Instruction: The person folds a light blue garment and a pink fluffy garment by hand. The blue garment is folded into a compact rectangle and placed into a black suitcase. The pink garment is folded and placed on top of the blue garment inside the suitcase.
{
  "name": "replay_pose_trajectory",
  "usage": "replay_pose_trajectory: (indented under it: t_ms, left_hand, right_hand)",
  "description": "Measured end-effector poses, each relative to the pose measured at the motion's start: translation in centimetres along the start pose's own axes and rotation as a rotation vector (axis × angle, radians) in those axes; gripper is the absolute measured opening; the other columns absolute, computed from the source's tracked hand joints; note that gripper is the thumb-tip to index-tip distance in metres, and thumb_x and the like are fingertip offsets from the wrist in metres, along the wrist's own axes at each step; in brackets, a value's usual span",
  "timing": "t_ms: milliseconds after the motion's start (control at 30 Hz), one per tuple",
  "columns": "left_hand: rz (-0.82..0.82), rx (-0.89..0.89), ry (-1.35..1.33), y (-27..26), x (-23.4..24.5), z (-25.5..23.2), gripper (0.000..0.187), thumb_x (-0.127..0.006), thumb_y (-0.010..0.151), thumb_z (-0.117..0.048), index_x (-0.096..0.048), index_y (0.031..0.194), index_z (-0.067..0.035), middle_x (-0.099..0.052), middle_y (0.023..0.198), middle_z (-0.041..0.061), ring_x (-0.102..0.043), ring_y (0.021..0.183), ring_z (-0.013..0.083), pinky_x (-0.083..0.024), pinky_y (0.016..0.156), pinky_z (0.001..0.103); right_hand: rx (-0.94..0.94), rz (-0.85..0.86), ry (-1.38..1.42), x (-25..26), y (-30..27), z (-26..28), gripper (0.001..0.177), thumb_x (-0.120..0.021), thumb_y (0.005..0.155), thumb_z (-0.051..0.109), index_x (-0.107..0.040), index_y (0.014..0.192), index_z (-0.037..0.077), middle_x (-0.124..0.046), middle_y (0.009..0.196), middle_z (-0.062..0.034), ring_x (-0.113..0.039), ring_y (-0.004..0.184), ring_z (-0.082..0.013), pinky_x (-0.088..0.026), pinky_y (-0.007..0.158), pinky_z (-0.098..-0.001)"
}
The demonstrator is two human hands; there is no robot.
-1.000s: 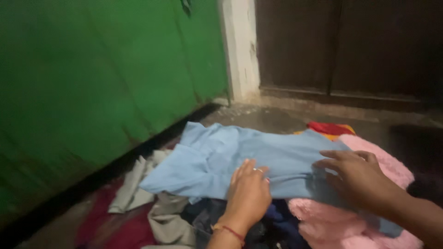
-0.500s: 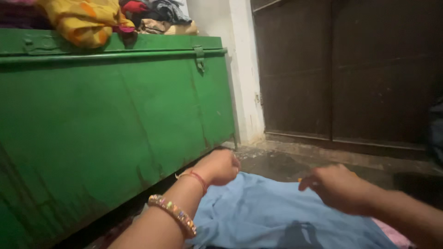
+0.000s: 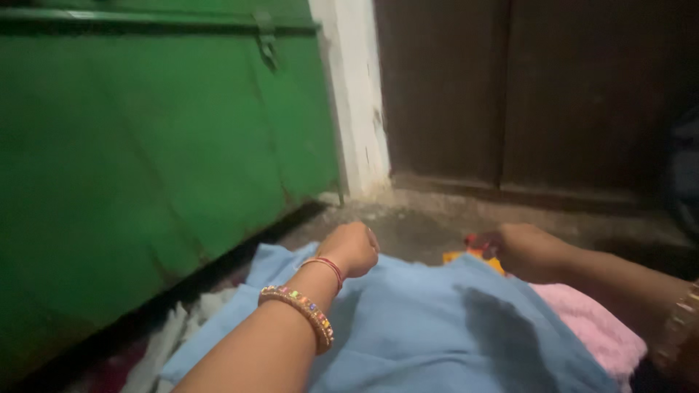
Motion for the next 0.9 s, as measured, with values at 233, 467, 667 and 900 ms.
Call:
replay_pose_trajectory:
  t_ms: [233, 467, 667, 900]
  left_hand:
    - [0.105, -0.252, -0.053, 3.8, -9.8, -1.6, 0.035, -0.056, 0.093, -0.028, -0.074, 0.118, -0.01, -0.07, 0.123, 0.019, -0.064, 0.119, 0.0358, -0.049, 0.103, 0.041]
    - [0.312, -0.163, 0.1, 1.7, -14.8, -6.2, 0.06, -0.034, 0.098, -0.051, -0.047, 0.147, -0.02, -0.045, 0.153, 0.007, -0.037, 0.144, 0.0275, -0.018, 0.114, 0.066]
    - [0.31, -0.136, 0.105, 0.4, -14.6, -5.6, 0.061, -0.036, 0.098, -0.049, -0.044, 0.152, -0.02, -0.052, 0.152, 0.007, -0.042, 0.145, 0.0246, -0.02, 0.118, 0.061]
    - [0.272, -0.078, -0.02, 1.7, -14.2, -4.4, 0.057, -0.038, 0.098, -0.048, -0.058, 0.141, -0.016, -0.059, 0.145, 0.011, -0.051, 0.138, 0.0303, -0.03, 0.116, 0.052]
  right_hand:
    - [-0.265, -0.104, -0.019, -6.1, 5.0, -14.3, 0.063, -0.066, 0.084, 0.007, -0.057, 0.145, 0.022, -0.067, 0.137, -0.0119, -0.071, 0.116, -0.031, -0.056, 0.099, -0.0409]
    - [-0.414, -0.107, 0.282, -11.6, 6.5, -21.8, 0.072, -0.086, 0.083, 0.033, -0.053, 0.144, 0.014, -0.07, 0.127, -0.0158, -0.066, 0.112, -0.0247, -0.05, 0.098, -0.0367]
    - [-0.689, -0.134, 0.492, -11.0, 4.8, -21.0, 0.039, -0.081, 0.084, 0.027, -0.081, 0.106, -0.005, -0.081, 0.104, -0.0198, -0.072, 0.092, -0.0289, -0.054, 0.08, -0.0431]
    - [-0.697, -0.439, 1.464, -3.3, -1.3, -17.3, 0.032, -0.058, 0.101, 0.024, -0.064, 0.125, 0.003, -0.067, 0.123, -0.0166, -0.065, 0.108, -0.0268, -0.051, 0.099, -0.0434]
Point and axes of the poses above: each hand's wrist, its own y-axis towards the middle knuckle, its own x-axis out of the back of the hand, z = x × y, the point moved 7 cm from there along y, towards the middle knuckle
